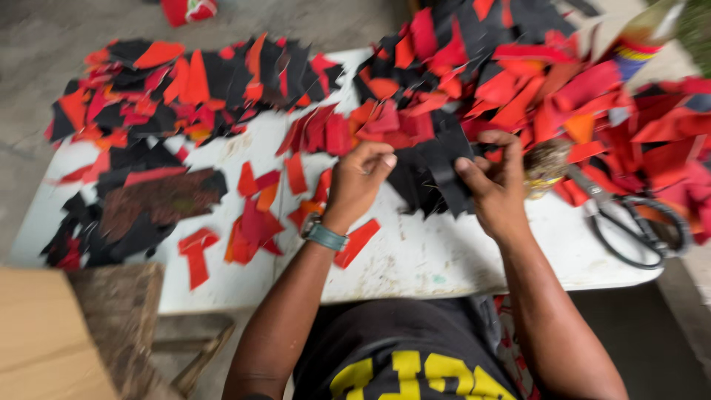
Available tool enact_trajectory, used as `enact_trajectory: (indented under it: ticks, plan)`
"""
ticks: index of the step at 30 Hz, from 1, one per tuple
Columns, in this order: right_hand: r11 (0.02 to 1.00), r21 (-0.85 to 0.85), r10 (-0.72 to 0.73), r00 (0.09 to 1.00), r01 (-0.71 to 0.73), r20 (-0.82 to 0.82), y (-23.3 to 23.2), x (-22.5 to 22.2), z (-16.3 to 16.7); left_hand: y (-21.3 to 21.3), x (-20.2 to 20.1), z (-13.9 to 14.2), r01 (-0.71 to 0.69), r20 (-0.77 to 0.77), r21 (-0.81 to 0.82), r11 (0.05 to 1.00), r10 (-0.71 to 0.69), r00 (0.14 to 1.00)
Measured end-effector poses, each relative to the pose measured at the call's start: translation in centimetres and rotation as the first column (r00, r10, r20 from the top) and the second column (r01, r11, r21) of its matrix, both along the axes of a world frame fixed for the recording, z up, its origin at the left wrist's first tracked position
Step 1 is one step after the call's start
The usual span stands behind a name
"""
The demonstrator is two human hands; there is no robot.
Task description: The person repeatedly picks red and black foam pieces from a table, aligns them, and presses them together to form paired units. The person handles the pieces one at a time and places the assembled pairs back on the table among other pieces.
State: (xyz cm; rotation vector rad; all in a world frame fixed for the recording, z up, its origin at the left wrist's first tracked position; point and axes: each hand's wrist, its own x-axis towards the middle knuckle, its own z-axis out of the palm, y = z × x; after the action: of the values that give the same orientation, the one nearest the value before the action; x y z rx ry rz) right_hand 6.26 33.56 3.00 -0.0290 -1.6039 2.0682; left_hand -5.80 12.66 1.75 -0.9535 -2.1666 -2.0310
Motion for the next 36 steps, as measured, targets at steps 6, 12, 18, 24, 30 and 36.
enact_trajectory:
  ticks: [6, 12, 18, 24, 30, 36]
  plan:
    - [0.972, 0.151, 0.145, 0.965, -0.18, 0.219, -5.3, 3.4, -4.0, -14.2, 3.6, -0.3, -0.243, -0.03, -0.055, 0.969, 0.241, 0.97]
    - [0.923, 0.253, 0.196, 0.919, -0.291, 0.343, -7.5, 3.2, -4.4, -19.1, 7.7, -2.7, -0.451, 0.044, -0.281, 0.847, 0.481, 0.875]
    - [0.916, 0.288, 0.168, 0.918, -0.28, 0.359, -7.9, 3.7, -3.7, -13.3, 9.9, -2.9, -0.424, -0.232, -0.403, 0.811, 0.357, 0.905]
    - [0.938, 0.258, 0.131, 0.927, -0.23, 0.351, -7.9, 3.9, -3.5, -10.5, 10.8, -2.8, -0.297, -0.197, -0.44, 0.848, 0.231, 0.953]
    - [0.949, 0.24, 0.117, 0.936, -0.204, 0.333, -8.1, 3.9, -3.6, -11.0, 12.1, -3.6, -0.175, -0.148, -0.371, 0.912, 0.127, 0.981]
    - [0.945, 0.256, 0.125, 0.949, -0.203, 0.29, -7.9, 3.8, -3.9, -10.6, 13.6, -3.1, -0.222, -0.241, -0.362, 0.906, 0.139, 0.96]
